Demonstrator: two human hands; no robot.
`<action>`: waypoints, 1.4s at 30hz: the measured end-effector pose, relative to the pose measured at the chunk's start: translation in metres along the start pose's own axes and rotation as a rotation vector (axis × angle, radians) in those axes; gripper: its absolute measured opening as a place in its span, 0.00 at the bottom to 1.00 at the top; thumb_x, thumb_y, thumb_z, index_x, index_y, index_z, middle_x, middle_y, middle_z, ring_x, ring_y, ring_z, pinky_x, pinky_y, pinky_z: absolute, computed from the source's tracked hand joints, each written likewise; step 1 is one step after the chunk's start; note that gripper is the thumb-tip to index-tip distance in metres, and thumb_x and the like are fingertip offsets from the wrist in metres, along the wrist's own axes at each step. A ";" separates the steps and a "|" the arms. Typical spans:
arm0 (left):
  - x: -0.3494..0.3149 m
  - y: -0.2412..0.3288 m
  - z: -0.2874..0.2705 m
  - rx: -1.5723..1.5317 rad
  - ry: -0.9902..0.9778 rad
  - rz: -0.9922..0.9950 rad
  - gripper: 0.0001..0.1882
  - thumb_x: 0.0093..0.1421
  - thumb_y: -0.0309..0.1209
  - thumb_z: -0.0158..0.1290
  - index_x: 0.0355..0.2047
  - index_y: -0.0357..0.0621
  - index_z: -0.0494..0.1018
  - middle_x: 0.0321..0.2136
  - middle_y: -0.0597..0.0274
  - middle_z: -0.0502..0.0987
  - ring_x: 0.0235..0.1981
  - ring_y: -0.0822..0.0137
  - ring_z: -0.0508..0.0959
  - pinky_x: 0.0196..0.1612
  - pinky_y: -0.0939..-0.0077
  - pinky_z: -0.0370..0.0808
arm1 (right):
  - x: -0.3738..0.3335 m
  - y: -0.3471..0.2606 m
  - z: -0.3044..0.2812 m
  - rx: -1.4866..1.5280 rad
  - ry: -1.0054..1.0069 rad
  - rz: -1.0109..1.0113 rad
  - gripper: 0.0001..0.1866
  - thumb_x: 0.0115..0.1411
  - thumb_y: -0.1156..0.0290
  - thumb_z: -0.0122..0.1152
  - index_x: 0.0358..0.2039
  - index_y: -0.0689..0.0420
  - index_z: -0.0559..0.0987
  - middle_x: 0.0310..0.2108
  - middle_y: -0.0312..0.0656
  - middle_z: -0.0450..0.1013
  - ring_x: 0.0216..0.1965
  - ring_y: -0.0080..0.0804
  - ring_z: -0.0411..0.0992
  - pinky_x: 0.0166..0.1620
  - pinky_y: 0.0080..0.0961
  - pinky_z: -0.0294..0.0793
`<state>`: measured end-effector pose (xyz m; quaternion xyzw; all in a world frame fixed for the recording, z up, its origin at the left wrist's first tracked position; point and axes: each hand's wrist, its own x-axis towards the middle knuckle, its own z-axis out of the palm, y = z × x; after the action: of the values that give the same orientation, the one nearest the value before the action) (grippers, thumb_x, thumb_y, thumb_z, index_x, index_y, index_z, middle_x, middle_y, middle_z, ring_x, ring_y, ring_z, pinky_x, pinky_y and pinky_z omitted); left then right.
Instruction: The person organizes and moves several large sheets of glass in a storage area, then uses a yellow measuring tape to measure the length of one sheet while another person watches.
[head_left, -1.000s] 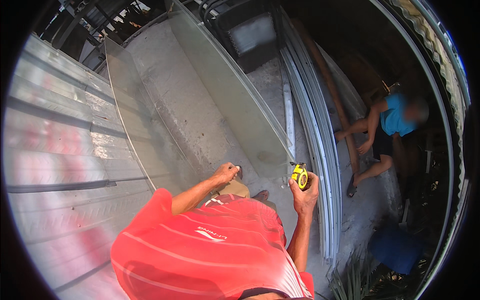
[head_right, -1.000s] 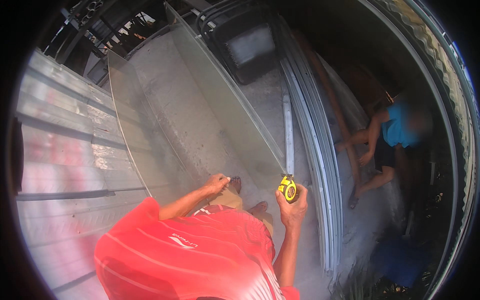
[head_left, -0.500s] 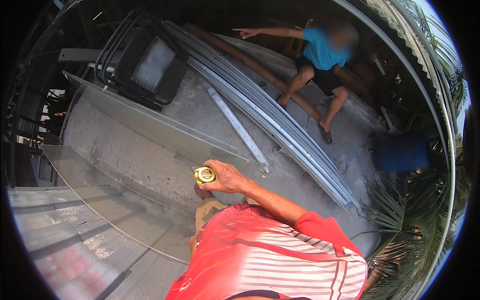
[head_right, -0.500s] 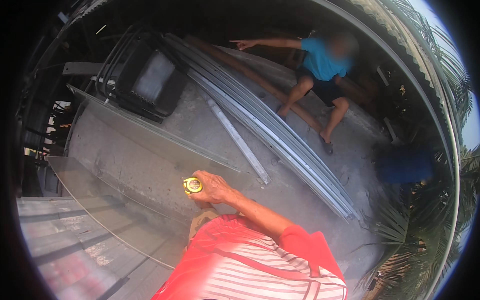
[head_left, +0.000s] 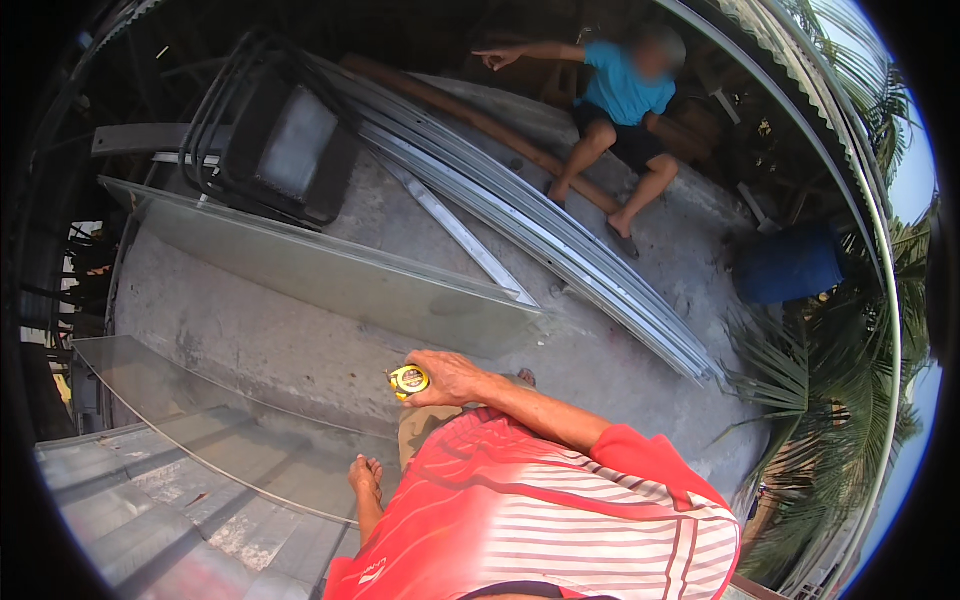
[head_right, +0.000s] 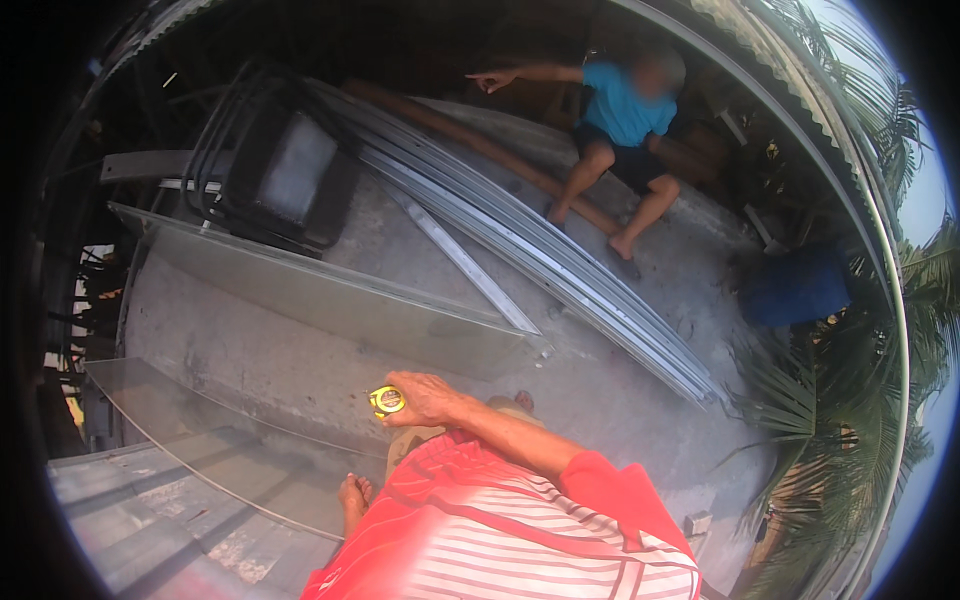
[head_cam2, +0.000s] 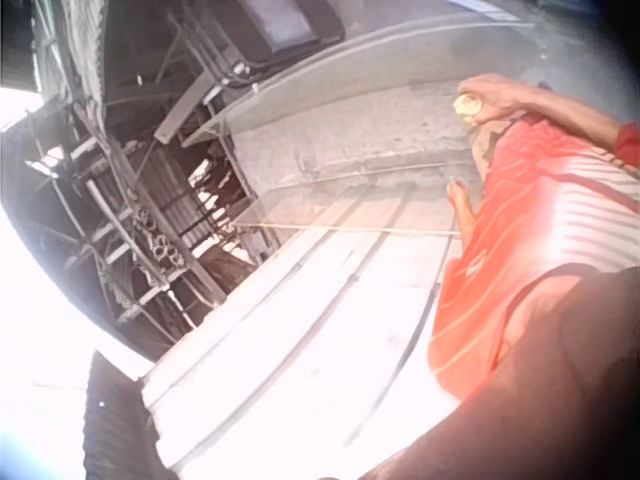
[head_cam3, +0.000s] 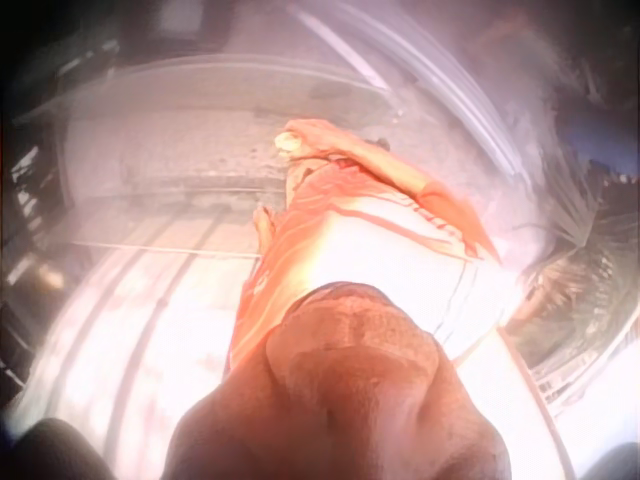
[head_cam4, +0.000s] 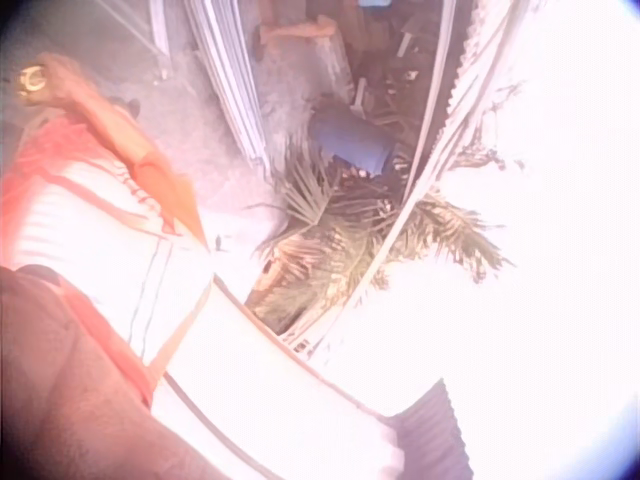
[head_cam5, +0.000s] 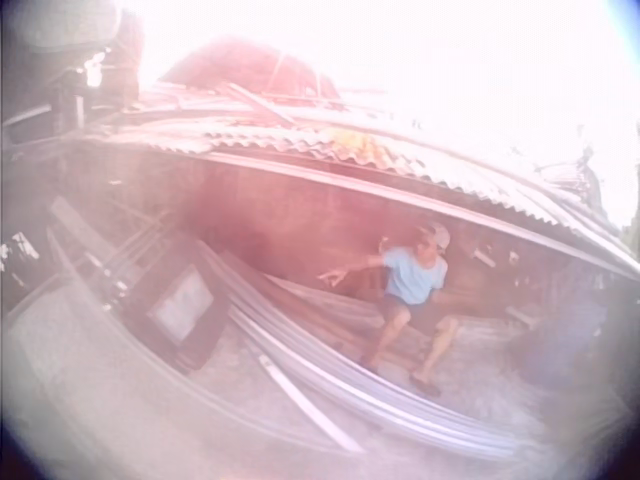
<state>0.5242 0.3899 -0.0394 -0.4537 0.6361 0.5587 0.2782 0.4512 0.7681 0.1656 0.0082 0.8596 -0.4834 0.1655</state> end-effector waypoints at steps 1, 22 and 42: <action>0.002 0.008 0.005 -0.015 0.003 -0.001 0.17 0.64 0.40 0.46 0.44 0.39 0.68 0.33 0.56 0.76 0.29 0.64 0.77 0.31 0.73 0.76 | 0.004 -0.001 0.002 -0.008 -0.010 -0.008 0.33 0.44 0.50 0.67 0.44 0.61 0.71 0.40 0.51 0.72 0.43 0.48 0.71 0.45 0.39 0.69; -0.005 -0.043 -0.053 -0.133 0.126 -0.069 0.18 0.63 0.37 0.48 0.39 0.29 0.71 0.31 0.51 0.78 0.28 0.62 0.79 0.33 0.71 0.79 | 0.085 -0.060 0.031 -0.093 0.004 0.178 0.34 0.42 0.52 0.71 0.44 0.65 0.74 0.38 0.51 0.76 0.41 0.39 0.75 0.46 0.33 0.72; 0.126 0.165 -0.083 -0.315 0.115 0.035 0.19 0.64 0.38 0.48 0.44 0.31 0.69 0.32 0.52 0.78 0.29 0.66 0.79 0.31 0.72 0.78 | 0.308 -0.090 0.069 -0.094 -0.131 0.201 0.36 0.42 0.48 0.70 0.43 0.66 0.76 0.38 0.53 0.76 0.41 0.39 0.75 0.46 0.32 0.72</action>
<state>0.3355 0.2708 -0.0540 -0.5117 0.5634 0.6294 0.1571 0.1636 0.6178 0.1176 0.0547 0.8635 -0.4230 0.2693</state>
